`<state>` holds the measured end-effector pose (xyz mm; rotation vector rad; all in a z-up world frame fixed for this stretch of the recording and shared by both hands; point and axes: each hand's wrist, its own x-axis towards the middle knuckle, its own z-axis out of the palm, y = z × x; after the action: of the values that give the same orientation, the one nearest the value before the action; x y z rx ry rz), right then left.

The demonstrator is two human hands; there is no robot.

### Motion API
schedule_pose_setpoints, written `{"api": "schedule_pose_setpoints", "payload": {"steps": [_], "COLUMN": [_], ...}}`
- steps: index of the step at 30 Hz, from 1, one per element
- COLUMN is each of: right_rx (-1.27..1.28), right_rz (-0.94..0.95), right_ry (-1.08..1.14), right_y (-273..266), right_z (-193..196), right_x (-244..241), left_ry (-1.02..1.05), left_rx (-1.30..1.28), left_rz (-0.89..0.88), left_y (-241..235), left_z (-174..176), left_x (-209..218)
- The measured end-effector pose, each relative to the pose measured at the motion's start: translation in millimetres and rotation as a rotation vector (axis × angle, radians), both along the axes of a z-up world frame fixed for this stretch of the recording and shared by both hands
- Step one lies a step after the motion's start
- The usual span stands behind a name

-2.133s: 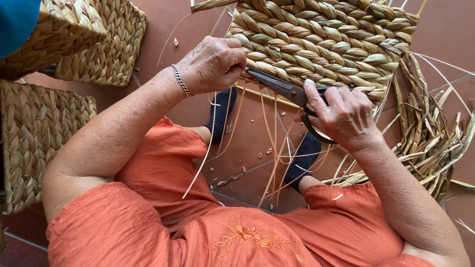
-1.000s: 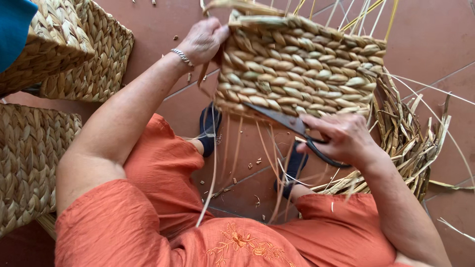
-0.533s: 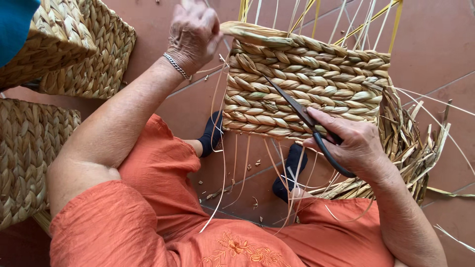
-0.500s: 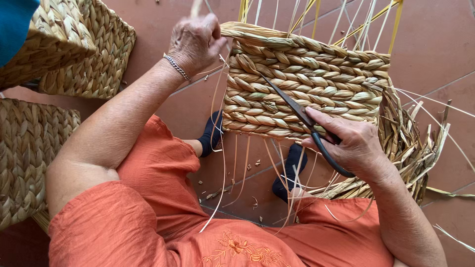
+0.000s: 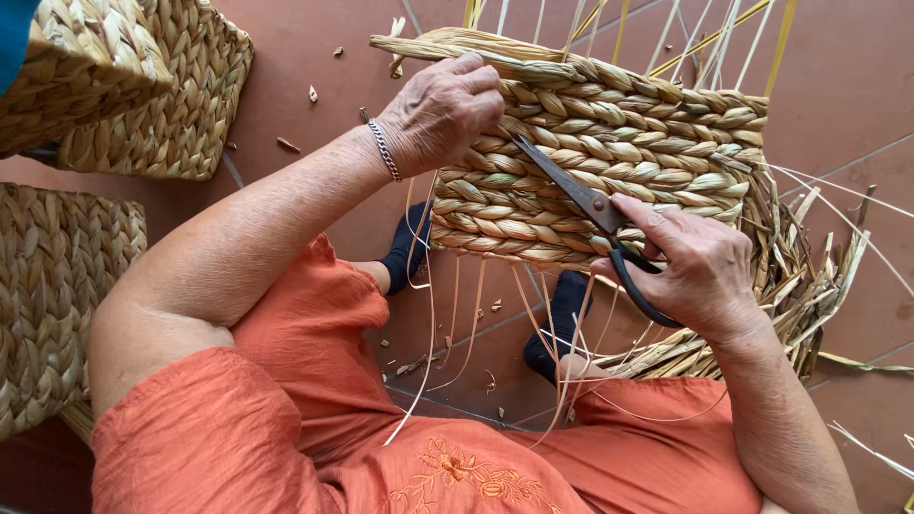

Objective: The person trims excess woven fibers from the edge of a rectangular basket using scissors. They then lift the basket to inspect the frame and adjust the remaining strands.

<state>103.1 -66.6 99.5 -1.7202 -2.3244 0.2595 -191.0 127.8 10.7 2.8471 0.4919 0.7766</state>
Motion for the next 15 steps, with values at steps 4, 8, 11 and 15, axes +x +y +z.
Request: {"api": "schedule_pose_setpoints", "payload": {"steps": [4, 8, 11, 15], "right_rx": [0.107, 0.118, 0.159, 0.199], "right_rz": [0.036, 0.054, 0.069, 0.096], "right_ry": [-0.089, -0.105, -0.119, -0.134], "right_y": [-1.4, -1.7, -1.3, 1.3], "right_z": [-8.1, -10.0, -10.7, -13.1], "right_x": [2.7, 3.7, 5.1, 7.6], "left_ry": [-0.012, -0.013, -0.026, -0.002], "left_rx": [-0.102, -0.235, -0.368, -0.552], "left_rz": [0.052, 0.098, 0.121, 0.111], "left_y": [1.6, 1.8, 5.1, 15.2], "left_z": [-6.7, -12.4, -16.4, -19.9], "left_x": [1.9, 2.4, 2.3, 2.9]}}
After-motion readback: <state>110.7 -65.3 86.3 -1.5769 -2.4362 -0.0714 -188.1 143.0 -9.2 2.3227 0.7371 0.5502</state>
